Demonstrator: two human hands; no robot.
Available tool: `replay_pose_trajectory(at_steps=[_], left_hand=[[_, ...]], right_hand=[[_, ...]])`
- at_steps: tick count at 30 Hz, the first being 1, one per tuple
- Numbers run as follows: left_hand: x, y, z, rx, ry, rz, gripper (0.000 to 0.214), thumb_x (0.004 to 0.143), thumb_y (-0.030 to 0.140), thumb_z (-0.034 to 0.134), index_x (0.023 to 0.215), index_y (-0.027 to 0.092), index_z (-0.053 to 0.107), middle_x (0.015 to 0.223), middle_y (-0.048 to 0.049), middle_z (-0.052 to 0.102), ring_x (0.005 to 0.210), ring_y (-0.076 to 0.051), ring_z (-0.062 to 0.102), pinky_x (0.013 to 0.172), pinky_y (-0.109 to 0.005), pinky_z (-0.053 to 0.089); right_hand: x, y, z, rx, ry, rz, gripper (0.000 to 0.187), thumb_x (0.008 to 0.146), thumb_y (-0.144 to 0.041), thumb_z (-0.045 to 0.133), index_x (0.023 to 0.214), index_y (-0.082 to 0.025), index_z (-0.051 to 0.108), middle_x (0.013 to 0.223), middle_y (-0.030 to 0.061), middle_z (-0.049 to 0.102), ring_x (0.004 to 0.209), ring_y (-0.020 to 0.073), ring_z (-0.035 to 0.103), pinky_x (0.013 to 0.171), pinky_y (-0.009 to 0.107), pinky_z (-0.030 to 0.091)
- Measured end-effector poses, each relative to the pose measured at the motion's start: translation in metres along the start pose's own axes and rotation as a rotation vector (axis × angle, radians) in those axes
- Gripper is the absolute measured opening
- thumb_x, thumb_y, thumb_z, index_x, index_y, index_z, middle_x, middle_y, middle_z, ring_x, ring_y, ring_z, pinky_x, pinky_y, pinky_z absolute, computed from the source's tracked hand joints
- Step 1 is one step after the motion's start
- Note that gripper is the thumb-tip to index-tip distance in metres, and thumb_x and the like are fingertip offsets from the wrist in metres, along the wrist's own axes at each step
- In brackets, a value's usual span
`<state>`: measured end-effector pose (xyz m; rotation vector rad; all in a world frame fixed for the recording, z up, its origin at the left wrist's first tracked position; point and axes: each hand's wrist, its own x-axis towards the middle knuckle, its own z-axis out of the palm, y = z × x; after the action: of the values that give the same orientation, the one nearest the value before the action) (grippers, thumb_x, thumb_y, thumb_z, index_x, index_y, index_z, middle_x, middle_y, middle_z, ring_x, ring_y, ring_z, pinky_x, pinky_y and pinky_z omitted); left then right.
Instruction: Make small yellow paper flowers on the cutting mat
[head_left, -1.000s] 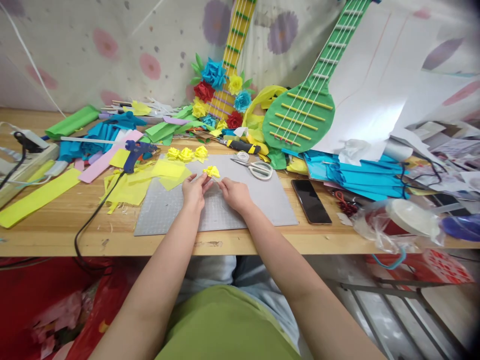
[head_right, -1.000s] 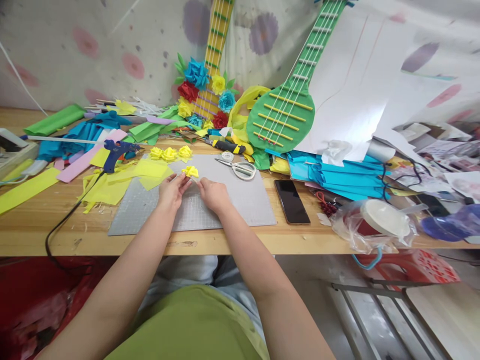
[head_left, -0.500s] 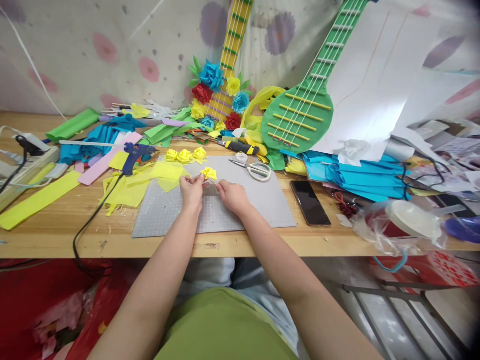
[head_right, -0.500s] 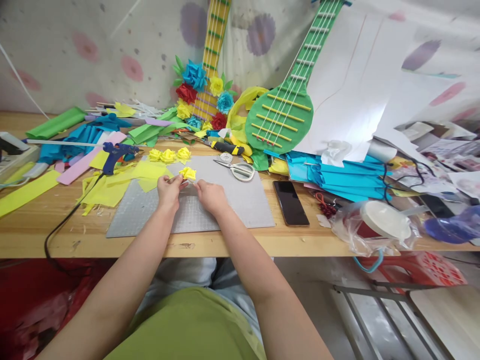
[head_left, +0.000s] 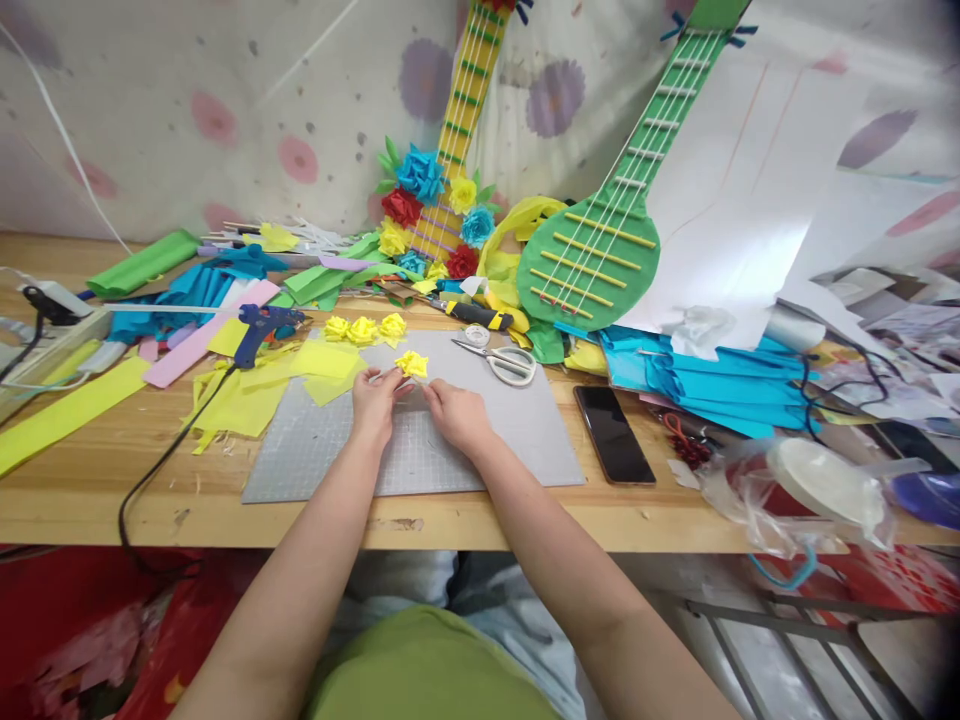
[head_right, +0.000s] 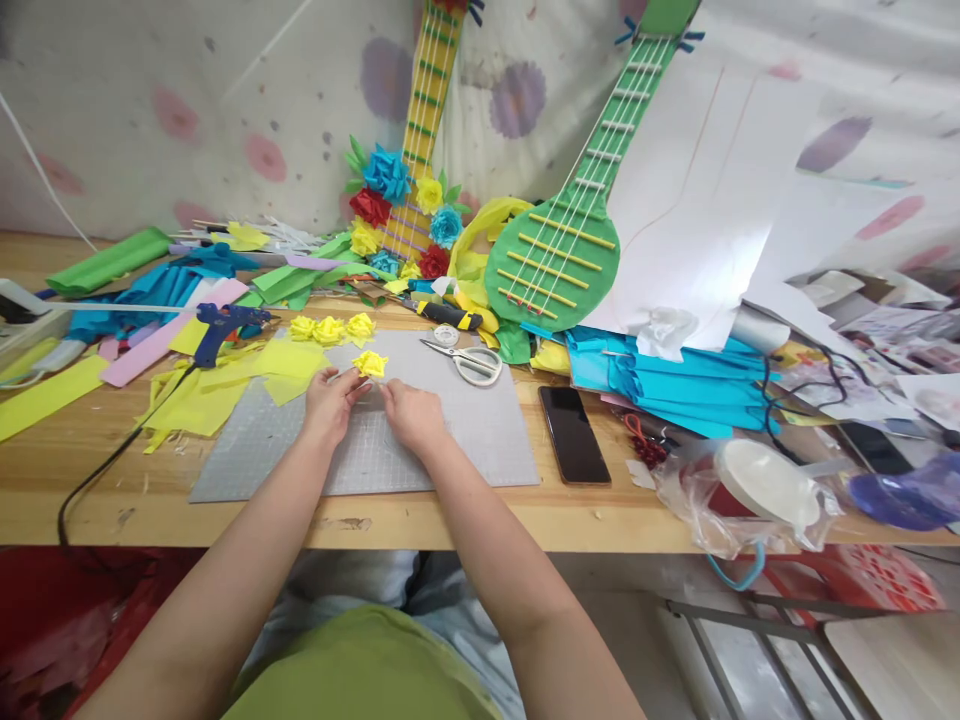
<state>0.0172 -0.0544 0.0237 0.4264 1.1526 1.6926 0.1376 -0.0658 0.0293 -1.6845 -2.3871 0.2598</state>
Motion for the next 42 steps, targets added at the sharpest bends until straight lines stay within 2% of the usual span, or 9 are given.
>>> replay_pose_trajectory(at_steps=[6, 10, 15, 20, 28, 37, 42], left_hand=[[0.004, 0.004, -0.002, -0.06, -0.014, -0.06, 0.038, 0.059, 0.005, 0.062, 0.08, 0.018, 0.033, 0.065, 0.0019, 0.058, 0.056, -0.01, 0.06, 0.058, -0.025, 0.051], [0.007, 0.002, -0.002, -0.084, 0.007, -0.023, 0.04, 0.056, 0.002, 0.061, 0.079, 0.018, 0.033, 0.063, 0.0017, 0.058, 0.058, -0.011, 0.06, 0.061, -0.027, 0.052], [0.009, -0.001, 0.0, -0.09, 0.023, 0.048, 0.041, 0.054, 0.003, 0.061, 0.078, 0.019, 0.031, 0.062, 0.0027, 0.058, 0.061, -0.011, 0.061, 0.063, -0.027, 0.051], [0.008, -0.002, 0.001, -0.061, -0.004, 0.085, 0.042, 0.053, 0.004, 0.061, 0.074, 0.02, 0.029, 0.062, 0.0039, 0.058, 0.064, -0.011, 0.061, 0.065, -0.027, 0.05], [0.006, -0.003, -0.002, -0.055, -0.03, 0.076, 0.039, 0.057, 0.008, 0.063, 0.078, 0.019, 0.032, 0.061, 0.0043, 0.057, 0.058, -0.01, 0.06, 0.067, -0.03, 0.051], [0.01, -0.007, -0.002, -0.036, 0.02, 0.087, 0.042, 0.06, 0.006, 0.064, 0.079, 0.019, 0.029, 0.061, 0.0052, 0.056, 0.057, -0.01, 0.061, 0.067, -0.03, 0.051], [0.004, -0.006, 0.002, -0.041, -0.063, 0.049, 0.037, 0.062, 0.006, 0.062, 0.081, 0.018, 0.033, 0.067, 0.0016, 0.059, 0.062, -0.011, 0.062, 0.068, -0.029, 0.051]], right_hand=[[0.011, 0.01, -0.008, 0.053, -0.043, -0.105, 0.035, 0.09, -0.039, 0.022, 0.094, -0.025, 0.054, 0.091, 0.0001, 0.065, 0.078, 0.0134, 0.058, 0.061, 0.023, 0.031], [0.019, 0.017, -0.012, 0.115, -0.064, -0.146, 0.035, 0.09, -0.04, 0.023, 0.092, -0.027, 0.055, 0.096, -0.0017, 0.064, 0.083, 0.0127, 0.057, 0.062, 0.022, 0.031], [0.025, 0.019, -0.008, 0.135, -0.106, -0.123, 0.04, 0.089, -0.042, 0.021, 0.087, -0.025, 0.057, 0.086, -0.0006, 0.065, 0.077, 0.0134, 0.057, 0.06, 0.022, 0.029], [0.022, 0.019, 0.0, 0.136, -0.103, -0.104, 0.043, 0.09, -0.042, 0.018, 0.087, -0.025, 0.057, 0.085, -0.0001, 0.065, 0.076, 0.0135, 0.057, 0.061, 0.022, 0.03], [0.014, 0.018, 0.001, 0.099, -0.032, -0.068, 0.041, 0.09, -0.041, 0.02, 0.088, -0.024, 0.057, 0.088, 0.0002, 0.065, 0.079, 0.013, 0.057, 0.063, 0.022, 0.031], [0.015, 0.018, 0.001, 0.094, -0.023, -0.077, 0.041, 0.09, -0.04, 0.021, 0.087, -0.024, 0.058, 0.086, -0.0001, 0.066, 0.078, 0.013, 0.058, 0.063, 0.022, 0.031], [0.015, 0.02, 0.006, 0.086, 0.02, -0.048, 0.042, 0.09, -0.041, 0.018, 0.09, -0.024, 0.056, 0.088, 0.0013, 0.065, 0.078, 0.0142, 0.058, 0.064, 0.023, 0.032]])
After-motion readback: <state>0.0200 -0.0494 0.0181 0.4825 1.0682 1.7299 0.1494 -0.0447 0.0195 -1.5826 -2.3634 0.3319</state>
